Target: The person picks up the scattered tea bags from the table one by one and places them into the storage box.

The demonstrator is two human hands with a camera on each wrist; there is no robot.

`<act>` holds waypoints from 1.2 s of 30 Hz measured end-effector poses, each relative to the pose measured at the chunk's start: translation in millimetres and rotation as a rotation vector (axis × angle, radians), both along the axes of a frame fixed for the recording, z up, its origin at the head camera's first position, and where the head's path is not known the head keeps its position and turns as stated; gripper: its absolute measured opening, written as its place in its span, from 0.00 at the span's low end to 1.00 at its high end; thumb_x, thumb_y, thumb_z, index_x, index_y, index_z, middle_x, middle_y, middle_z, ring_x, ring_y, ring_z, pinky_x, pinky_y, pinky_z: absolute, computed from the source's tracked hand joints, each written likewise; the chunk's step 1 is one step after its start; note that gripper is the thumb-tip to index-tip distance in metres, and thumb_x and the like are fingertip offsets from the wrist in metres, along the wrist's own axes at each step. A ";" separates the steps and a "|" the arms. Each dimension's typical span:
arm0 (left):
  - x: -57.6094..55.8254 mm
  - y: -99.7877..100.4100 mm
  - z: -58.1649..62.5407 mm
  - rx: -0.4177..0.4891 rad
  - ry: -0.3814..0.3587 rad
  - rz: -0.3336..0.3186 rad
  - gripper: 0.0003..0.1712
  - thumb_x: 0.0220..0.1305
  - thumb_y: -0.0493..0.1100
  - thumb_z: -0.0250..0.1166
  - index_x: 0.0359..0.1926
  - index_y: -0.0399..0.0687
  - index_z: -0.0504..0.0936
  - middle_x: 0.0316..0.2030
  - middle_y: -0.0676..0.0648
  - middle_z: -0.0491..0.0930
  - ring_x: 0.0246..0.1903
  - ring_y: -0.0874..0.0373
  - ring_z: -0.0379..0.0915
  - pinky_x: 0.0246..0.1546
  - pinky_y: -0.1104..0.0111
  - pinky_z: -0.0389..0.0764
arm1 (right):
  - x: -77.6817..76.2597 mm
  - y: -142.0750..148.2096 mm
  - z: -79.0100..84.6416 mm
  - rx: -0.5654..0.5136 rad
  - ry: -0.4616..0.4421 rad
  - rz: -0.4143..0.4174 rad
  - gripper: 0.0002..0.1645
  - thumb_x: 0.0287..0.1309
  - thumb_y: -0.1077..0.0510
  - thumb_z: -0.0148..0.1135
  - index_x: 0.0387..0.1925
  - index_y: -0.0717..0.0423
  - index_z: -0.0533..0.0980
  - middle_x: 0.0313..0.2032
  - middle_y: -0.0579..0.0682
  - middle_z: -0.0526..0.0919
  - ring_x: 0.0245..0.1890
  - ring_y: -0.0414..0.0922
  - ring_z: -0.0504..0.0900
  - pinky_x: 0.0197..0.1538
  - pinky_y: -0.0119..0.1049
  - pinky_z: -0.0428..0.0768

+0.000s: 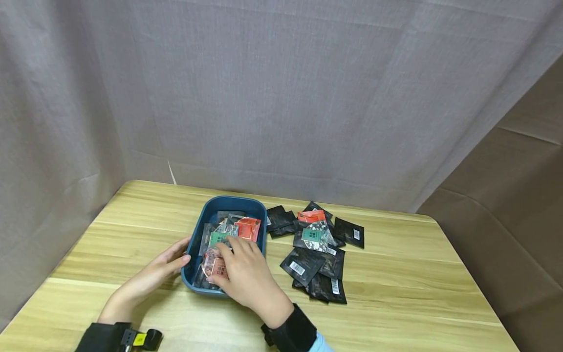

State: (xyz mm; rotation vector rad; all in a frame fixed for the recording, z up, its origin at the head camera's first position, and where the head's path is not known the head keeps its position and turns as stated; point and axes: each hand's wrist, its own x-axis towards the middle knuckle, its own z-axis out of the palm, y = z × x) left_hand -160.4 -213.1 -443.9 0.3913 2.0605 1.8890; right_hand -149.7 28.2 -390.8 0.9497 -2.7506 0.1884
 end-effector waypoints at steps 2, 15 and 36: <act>0.0 -0.1 -0.1 -0.002 -0.005 0.001 0.38 0.77 0.42 0.48 0.76 0.30 0.41 0.74 0.25 0.41 0.71 0.30 0.40 0.54 0.80 0.66 | -0.6 3.1 0.2 -0.002 -0.001 -0.011 0.40 0.58 0.34 0.66 0.65 0.51 0.72 0.63 0.55 0.73 0.64 0.52 0.71 0.67 0.50 0.68; 1.3 0.3 1.2 -0.005 -0.008 0.008 0.38 0.77 0.42 0.49 0.76 0.32 0.41 0.74 0.26 0.40 0.72 0.31 0.38 0.54 0.81 0.64 | -5.4 44.3 4.4 -0.079 -0.070 -0.133 0.39 0.63 0.38 0.63 0.68 0.54 0.69 0.67 0.59 0.70 0.67 0.56 0.67 0.68 0.53 0.65; 0.5 0.3 0.7 0.002 -0.002 0.005 0.38 0.77 0.42 0.49 0.76 0.31 0.41 0.74 0.26 0.40 0.71 0.31 0.40 0.54 0.80 0.65 | -10.0 102.6 -3.6 0.039 -0.305 -0.489 0.43 0.57 0.41 0.70 0.65 0.62 0.70 0.64 0.68 0.70 0.64 0.64 0.68 0.64 0.61 0.65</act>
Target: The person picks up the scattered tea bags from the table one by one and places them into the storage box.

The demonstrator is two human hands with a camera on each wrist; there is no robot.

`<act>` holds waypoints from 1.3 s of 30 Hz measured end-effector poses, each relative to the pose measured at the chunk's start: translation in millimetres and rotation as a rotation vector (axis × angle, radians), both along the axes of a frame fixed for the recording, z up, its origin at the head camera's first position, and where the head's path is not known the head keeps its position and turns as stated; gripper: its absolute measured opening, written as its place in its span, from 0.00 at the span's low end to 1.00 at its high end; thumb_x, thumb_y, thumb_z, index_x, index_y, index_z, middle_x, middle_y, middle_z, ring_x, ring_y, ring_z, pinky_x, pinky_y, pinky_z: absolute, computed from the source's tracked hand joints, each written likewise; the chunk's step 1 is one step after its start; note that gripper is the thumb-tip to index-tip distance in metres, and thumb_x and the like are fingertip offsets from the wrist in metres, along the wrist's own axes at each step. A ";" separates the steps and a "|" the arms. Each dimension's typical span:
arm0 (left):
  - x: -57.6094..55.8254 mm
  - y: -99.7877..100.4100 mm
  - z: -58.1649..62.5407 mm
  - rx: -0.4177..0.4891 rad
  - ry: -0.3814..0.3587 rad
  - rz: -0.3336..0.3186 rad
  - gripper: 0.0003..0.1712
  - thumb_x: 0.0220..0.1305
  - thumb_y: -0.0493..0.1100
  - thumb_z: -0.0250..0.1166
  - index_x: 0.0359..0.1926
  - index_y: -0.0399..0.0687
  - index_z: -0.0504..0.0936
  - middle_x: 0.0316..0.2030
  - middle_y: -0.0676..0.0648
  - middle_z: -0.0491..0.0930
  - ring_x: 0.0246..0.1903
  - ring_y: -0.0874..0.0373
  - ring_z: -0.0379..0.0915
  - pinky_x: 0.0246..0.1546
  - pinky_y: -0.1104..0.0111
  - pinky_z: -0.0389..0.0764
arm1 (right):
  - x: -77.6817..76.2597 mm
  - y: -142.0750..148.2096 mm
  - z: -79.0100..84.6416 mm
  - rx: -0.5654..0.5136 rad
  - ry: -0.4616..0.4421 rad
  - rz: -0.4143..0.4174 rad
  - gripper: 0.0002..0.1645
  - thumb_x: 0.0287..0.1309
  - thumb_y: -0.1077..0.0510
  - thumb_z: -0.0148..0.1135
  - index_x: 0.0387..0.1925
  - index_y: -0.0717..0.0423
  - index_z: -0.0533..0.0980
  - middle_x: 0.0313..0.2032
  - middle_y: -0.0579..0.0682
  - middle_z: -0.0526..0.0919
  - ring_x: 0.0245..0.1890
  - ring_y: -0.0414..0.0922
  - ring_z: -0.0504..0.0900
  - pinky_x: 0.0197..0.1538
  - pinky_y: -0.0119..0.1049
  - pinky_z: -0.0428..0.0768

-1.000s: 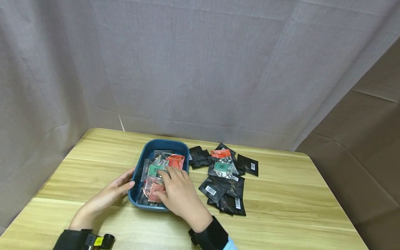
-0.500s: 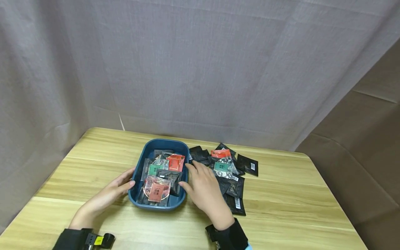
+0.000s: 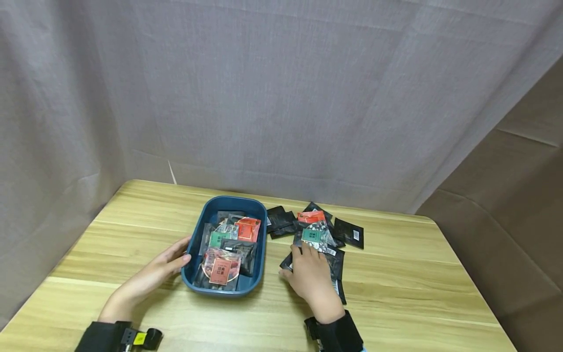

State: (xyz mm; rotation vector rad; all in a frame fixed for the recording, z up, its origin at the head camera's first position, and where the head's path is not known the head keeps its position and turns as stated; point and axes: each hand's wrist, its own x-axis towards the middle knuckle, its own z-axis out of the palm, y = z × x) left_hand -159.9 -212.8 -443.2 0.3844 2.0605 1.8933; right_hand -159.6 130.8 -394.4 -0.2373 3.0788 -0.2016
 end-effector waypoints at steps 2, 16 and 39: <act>-0.4 0.1 -0.2 -0.005 -0.001 0.003 0.38 0.77 0.42 0.49 0.76 0.31 0.41 0.74 0.25 0.40 0.71 0.30 0.39 0.54 0.80 0.65 | -0.2 2.6 -0.6 0.028 0.002 -0.025 0.45 0.55 0.39 0.71 0.64 0.63 0.71 0.63 0.68 0.71 0.62 0.65 0.70 0.63 0.62 0.66; -0.9 0.6 -0.7 0.008 0.000 -0.005 0.38 0.77 0.41 0.48 0.76 0.30 0.41 0.74 0.25 0.40 0.71 0.31 0.39 0.54 0.80 0.65 | -3.3 7.7 -7.2 0.133 -0.047 -0.142 0.52 0.44 0.35 0.76 0.61 0.66 0.74 0.57 0.72 0.75 0.57 0.67 0.73 0.58 0.65 0.69; -0.3 0.6 -0.3 0.021 0.003 -0.012 0.38 0.77 0.41 0.48 0.76 0.29 0.41 0.74 0.25 0.40 0.71 0.31 0.40 0.55 0.80 0.66 | 3.1 5.6 12.2 0.092 -0.092 -0.135 0.26 0.66 0.45 0.60 0.51 0.63 0.80 0.44 0.63 0.84 0.48 0.63 0.80 0.53 0.60 0.74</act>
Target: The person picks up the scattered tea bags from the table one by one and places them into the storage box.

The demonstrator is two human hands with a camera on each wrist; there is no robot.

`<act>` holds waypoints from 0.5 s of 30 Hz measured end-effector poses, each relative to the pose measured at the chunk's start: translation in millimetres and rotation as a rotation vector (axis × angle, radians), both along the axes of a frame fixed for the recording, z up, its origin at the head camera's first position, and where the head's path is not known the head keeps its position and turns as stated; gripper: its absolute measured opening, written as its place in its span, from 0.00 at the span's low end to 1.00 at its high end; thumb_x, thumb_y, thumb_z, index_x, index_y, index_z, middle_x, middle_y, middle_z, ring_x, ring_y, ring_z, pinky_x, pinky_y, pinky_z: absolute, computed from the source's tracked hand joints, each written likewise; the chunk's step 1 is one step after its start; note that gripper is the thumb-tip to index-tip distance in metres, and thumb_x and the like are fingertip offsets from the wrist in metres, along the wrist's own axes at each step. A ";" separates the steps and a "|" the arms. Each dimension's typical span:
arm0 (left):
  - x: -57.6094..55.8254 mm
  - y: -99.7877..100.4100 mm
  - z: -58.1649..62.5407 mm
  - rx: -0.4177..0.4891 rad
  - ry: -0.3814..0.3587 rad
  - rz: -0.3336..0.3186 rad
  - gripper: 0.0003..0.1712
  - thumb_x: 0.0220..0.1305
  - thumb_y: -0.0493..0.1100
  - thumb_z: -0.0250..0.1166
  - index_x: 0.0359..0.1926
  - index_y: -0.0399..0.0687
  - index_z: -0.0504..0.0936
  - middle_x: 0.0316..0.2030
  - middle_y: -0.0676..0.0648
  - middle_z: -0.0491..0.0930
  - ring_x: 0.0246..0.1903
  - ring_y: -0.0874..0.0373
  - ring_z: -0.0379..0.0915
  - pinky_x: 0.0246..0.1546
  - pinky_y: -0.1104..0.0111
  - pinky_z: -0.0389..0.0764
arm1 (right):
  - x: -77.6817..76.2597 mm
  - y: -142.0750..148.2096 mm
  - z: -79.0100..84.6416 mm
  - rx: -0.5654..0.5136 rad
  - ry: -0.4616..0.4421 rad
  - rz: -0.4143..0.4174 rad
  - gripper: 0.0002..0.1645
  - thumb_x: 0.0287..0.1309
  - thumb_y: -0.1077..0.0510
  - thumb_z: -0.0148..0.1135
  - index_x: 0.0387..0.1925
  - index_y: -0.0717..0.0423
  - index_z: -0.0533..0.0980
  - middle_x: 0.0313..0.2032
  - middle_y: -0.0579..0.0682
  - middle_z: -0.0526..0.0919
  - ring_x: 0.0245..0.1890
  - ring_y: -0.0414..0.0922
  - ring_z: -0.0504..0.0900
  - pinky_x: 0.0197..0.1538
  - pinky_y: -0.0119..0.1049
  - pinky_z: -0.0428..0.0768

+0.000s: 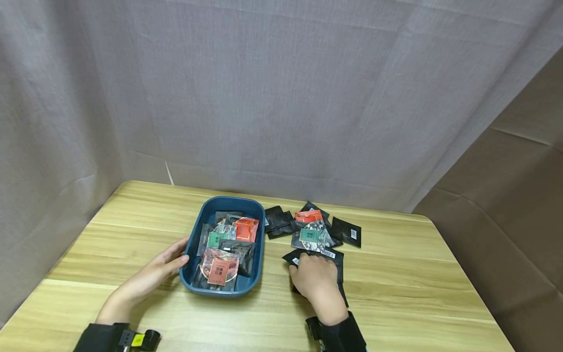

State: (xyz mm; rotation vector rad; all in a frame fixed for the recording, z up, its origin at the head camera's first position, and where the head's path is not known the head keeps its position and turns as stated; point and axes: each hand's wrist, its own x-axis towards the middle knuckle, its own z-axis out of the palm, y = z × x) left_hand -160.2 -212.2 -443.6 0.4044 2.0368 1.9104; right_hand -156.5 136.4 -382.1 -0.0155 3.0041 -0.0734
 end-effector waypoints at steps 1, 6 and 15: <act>0.1 -0.1 0.0 -0.001 0.000 0.000 0.38 0.77 0.41 0.48 0.76 0.30 0.41 0.74 0.25 0.40 0.71 0.31 0.40 0.54 0.80 0.66 | 0.2 -0.1 1.0 -0.007 0.014 -0.002 0.26 0.67 0.46 0.58 0.53 0.63 0.80 0.45 0.63 0.84 0.48 0.63 0.80 0.53 0.60 0.74; 0.9 -1.0 1.2 -0.005 -0.006 -0.001 0.38 0.77 0.42 0.48 0.76 0.31 0.41 0.74 0.26 0.40 0.71 0.31 0.39 0.54 0.80 0.65 | -0.7 3.1 3.3 -0.023 0.150 0.017 0.21 0.71 0.50 0.54 0.49 0.63 0.80 0.37 0.62 0.85 0.38 0.61 0.83 0.41 0.58 0.79; 0.8 -0.2 1.1 -0.011 -0.004 0.004 0.38 0.77 0.42 0.48 0.76 0.30 0.41 0.74 0.25 0.40 0.71 0.31 0.40 0.54 0.81 0.65 | -4.0 13.0 -0.6 -0.031 0.355 0.072 0.13 0.68 0.56 0.60 0.33 0.63 0.80 0.25 0.57 0.83 0.25 0.57 0.83 0.25 0.50 0.77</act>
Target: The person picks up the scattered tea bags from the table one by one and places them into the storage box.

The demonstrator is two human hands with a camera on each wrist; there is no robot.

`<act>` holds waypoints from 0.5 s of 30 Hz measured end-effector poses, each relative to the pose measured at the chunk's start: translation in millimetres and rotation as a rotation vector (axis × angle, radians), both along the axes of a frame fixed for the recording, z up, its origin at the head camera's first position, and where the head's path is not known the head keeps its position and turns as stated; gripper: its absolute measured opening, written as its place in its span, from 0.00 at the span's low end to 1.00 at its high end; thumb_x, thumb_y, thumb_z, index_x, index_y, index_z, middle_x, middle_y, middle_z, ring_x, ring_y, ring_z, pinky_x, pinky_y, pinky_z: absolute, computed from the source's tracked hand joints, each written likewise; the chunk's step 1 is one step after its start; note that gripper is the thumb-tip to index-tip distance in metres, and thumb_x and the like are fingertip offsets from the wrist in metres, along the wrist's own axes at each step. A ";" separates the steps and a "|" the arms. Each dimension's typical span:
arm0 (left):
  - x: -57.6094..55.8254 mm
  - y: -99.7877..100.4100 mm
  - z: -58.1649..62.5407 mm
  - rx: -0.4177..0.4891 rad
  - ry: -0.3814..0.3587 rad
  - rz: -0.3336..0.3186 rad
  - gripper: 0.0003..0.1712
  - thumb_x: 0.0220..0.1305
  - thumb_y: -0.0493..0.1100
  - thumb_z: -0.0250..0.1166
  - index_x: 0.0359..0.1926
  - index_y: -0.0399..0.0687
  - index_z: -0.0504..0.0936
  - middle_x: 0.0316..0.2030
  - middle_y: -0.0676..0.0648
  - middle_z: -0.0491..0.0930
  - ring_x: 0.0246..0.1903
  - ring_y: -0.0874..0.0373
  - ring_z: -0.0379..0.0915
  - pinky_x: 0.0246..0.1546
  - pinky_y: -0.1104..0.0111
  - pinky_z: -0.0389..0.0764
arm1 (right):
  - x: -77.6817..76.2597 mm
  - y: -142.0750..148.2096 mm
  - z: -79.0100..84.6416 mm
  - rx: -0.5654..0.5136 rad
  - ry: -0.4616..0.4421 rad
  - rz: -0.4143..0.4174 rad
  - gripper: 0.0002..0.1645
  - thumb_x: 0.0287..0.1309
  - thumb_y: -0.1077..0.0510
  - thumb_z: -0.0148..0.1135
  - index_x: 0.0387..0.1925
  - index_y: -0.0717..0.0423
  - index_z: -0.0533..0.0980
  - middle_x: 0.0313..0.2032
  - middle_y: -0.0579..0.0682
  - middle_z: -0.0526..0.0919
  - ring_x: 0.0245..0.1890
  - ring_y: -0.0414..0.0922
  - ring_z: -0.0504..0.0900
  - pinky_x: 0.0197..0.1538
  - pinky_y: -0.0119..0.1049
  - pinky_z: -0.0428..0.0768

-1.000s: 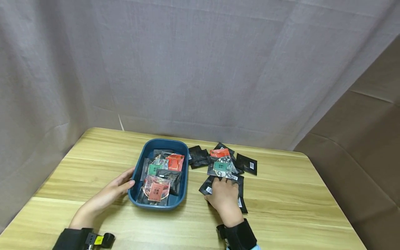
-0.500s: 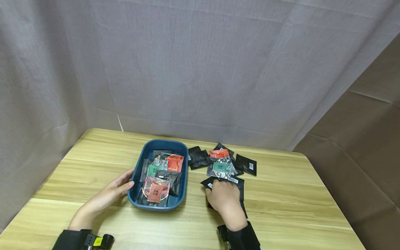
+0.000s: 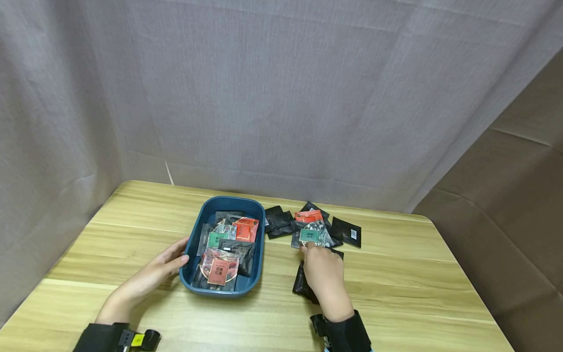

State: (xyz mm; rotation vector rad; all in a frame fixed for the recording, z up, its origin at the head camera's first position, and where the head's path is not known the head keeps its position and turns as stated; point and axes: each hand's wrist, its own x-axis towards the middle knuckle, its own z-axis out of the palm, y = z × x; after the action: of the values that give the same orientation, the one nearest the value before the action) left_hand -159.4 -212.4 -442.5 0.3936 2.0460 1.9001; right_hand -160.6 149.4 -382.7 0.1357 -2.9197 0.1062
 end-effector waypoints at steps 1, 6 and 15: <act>-0.1 0.2 -0.3 0.000 0.002 0.001 0.38 0.77 0.42 0.48 0.76 0.30 0.41 0.73 0.25 0.40 0.71 0.30 0.40 0.54 0.80 0.66 | -0.5 0.8 0.0 -0.002 0.007 0.004 0.12 0.67 0.57 0.62 0.33 0.63 0.80 0.25 0.57 0.84 0.25 0.56 0.82 0.24 0.50 0.77; -0.4 0.8 -0.5 0.002 0.005 -0.002 0.38 0.77 0.41 0.48 0.75 0.28 0.40 0.73 0.24 0.41 0.70 0.30 0.41 0.54 0.80 0.67 | -1.7 4.9 1.7 0.002 0.006 0.011 0.04 0.56 0.67 0.65 0.35 0.63 0.81 0.26 0.56 0.84 0.24 0.55 0.82 0.24 0.49 0.77; -0.3 0.4 0.2 0.001 -0.005 -0.002 0.38 0.77 0.42 0.48 0.76 0.29 0.40 0.73 0.24 0.40 0.71 0.30 0.40 0.54 0.81 0.66 | -0.3 1.5 7.2 -0.044 0.088 0.003 0.18 0.51 0.69 0.69 0.46 0.60 0.82 0.31 0.58 0.87 0.25 0.57 0.83 0.25 0.50 0.78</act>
State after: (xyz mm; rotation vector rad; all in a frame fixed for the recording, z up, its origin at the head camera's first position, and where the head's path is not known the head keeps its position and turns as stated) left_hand -159.7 -212.0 -442.3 0.3910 2.0400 1.8992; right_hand -160.8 150.9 -375.5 0.1346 -2.8278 0.1609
